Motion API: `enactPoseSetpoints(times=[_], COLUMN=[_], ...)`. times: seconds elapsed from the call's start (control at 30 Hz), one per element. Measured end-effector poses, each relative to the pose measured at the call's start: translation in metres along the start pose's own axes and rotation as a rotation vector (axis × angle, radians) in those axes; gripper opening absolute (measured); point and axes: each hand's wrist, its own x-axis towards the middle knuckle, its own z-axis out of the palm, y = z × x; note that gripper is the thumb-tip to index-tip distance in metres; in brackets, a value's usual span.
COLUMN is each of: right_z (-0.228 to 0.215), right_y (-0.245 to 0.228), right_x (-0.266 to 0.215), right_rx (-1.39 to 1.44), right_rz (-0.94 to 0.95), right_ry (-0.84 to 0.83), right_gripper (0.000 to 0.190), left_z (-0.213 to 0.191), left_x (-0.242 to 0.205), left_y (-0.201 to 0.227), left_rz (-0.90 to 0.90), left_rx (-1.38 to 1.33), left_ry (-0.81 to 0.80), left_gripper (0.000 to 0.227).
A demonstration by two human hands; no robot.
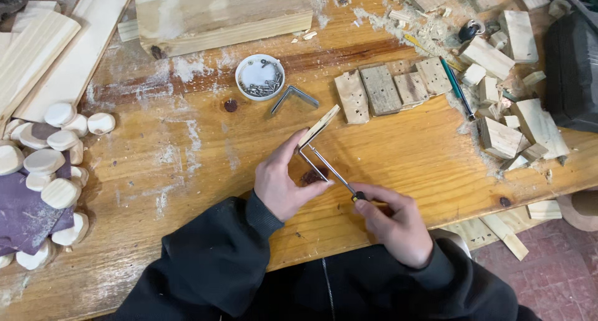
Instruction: The person assembles small wooden blocks using metal corner brackets and screws. They align the brackets on the wood, insert screws, and tighten them with a screwdriver to join the pieces together.
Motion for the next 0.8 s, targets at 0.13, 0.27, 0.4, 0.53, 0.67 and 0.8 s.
enactPoseSetpoints(times=[0.13,0.27,0.4,0.53,0.67,0.8], right_z=[0.003,0.005,0.015,0.02,0.016,0.007], right_y=[-0.004,0.012,0.014,0.013,-0.002,0.002], right_x=[-0.008,-0.012,-0.015,-0.017,-0.015,-0.01], right_rx=[-0.831,-1.178,-1.064,-0.836,-0.687,-0.309], right_rz=[-0.699,-0.725,-0.761,-0.691,-0.59,-0.156], right_ry=[0.202,0.296,0.282,0.217,0.114,0.047], right_gripper=[0.027,0.043,0.037,0.032,0.031,0.035], left_z=[0.001,0.007,0.001,-0.003,-0.002,-0.002], left_x=[0.002,0.0,0.001,-0.001,-0.002,-0.003], left_y=[-0.002,-0.011,-0.003,0.0,-0.003,0.0], left_rz=[-0.028,0.006,-0.012,0.009,0.058,0.073], left_rx=[0.035,0.081,0.047,0.017,-0.012,-0.04], left_ry=[-0.041,-0.032,-0.024,0.007,0.005,0.034], left_gripper=[0.09,0.093,0.088,0.088,0.089,0.089])
